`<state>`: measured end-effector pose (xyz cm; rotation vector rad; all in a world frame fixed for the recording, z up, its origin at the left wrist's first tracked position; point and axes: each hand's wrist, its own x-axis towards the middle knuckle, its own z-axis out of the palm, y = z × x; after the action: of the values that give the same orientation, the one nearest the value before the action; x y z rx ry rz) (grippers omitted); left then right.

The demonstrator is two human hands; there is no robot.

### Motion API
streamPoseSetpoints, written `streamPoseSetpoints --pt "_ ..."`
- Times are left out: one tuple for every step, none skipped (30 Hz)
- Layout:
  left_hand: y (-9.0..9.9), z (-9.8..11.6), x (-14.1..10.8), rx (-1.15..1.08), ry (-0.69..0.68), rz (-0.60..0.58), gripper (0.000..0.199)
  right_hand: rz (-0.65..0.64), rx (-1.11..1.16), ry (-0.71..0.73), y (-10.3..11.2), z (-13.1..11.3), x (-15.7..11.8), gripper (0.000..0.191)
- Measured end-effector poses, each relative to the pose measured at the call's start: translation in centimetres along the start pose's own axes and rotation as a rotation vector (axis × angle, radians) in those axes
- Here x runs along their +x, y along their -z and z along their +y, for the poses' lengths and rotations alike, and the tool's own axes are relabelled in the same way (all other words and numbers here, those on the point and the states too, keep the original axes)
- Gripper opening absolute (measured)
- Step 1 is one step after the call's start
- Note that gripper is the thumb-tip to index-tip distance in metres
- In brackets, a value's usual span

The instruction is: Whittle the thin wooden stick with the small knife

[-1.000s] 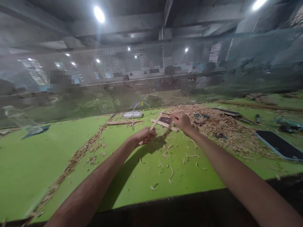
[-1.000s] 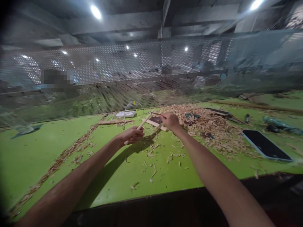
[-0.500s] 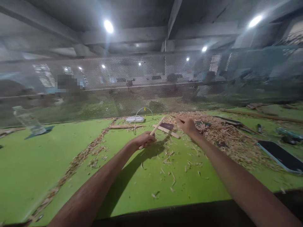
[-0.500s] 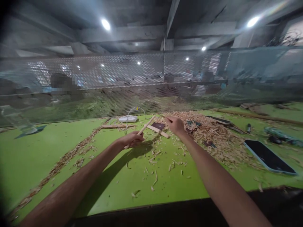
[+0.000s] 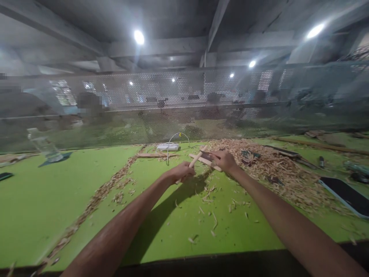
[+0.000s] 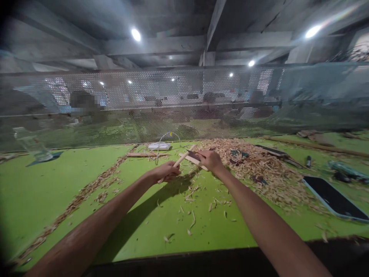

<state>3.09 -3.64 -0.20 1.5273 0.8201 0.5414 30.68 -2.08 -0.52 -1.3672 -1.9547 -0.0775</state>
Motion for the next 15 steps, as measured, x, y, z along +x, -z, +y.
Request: streamPoseSetpoints --pt "-0.1 0.2 -0.2 0.023 0.019 0.008 0.034 0.013 -0.016 -0.004 0.1 0.3 0.0 0.029" --pt "-0.2 0.6 -0.5 0.05 0.04 0.011 0.032 0.031 -0.036 -0.024 0.2 0.7 0.0 0.03" --pt "-0.4 0.9 -0.8 0.076 0.055 0.001 0.03 0.056 -0.056 -0.061 0.4 1.3 0.0 0.03" --pt "-0.6 1.3 -1.1 0.091 0.055 -0.027 0.028 0.085 -0.074 -0.116 0.6 2.0 0.0 0.03" --pt "-0.8 1.6 -1.4 0.098 0.045 -0.063 0.026 0.109 -0.088 -0.18 1.0 2.9 0.0 0.029" --pt "-0.9 1.9 -1.5 0.096 0.031 -0.09 0.024 0.134 -0.093 -0.245 1.3 3.7 -0.1 0.029" --pt "-1.0 2.0 -1.6 0.087 0.016 -0.094 0.023 0.166 -0.09 -0.306 1.6 4.4 -0.1 0.029" --pt "-1.0 2.0 -1.5 0.084 0.005 -0.069 0.023 0.204 -0.081 -0.35 1.8 4.9 0.0 0.029" --pt "-1.0 1.9 -1.3 0.086 0.001 -0.027 0.023 0.24 -0.061 -0.373 2.0 5.1 0.1 0.03" --pt "-0.8 1.6 -1.1 0.094 0.001 0.026 0.022 0.268 -0.028 -0.372 2.0 5.2 0.2 0.03" --pt "-0.6 1.3 -0.8 0.102 0.007 0.077 0.022 0.282 0.02 -0.349 1.9 4.9 0.4 0.029" --pt "-0.5 0.9 -0.6 0.104 0.012 0.123 0.021 0.277 0.086 -0.317 1.7 4.5 0.7 0.029" --pt "-0.3 0.5 -0.3 0.094 0.008 0.159 0.021 0.253 0.168 -0.294 1.5 4.0 0.9 0.029" --pt "-0.1 0.2 -0.1 0.071 -0.003 0.188 0.023 0.213 0.26 -0.296 1.3 3.4 1.2 0.031" --pt "0.0 0.0 0.0 0.028 -0.029 0.215 0.024 0.161 0.35 -0.327 1.1 2.9 1.4 0.034"
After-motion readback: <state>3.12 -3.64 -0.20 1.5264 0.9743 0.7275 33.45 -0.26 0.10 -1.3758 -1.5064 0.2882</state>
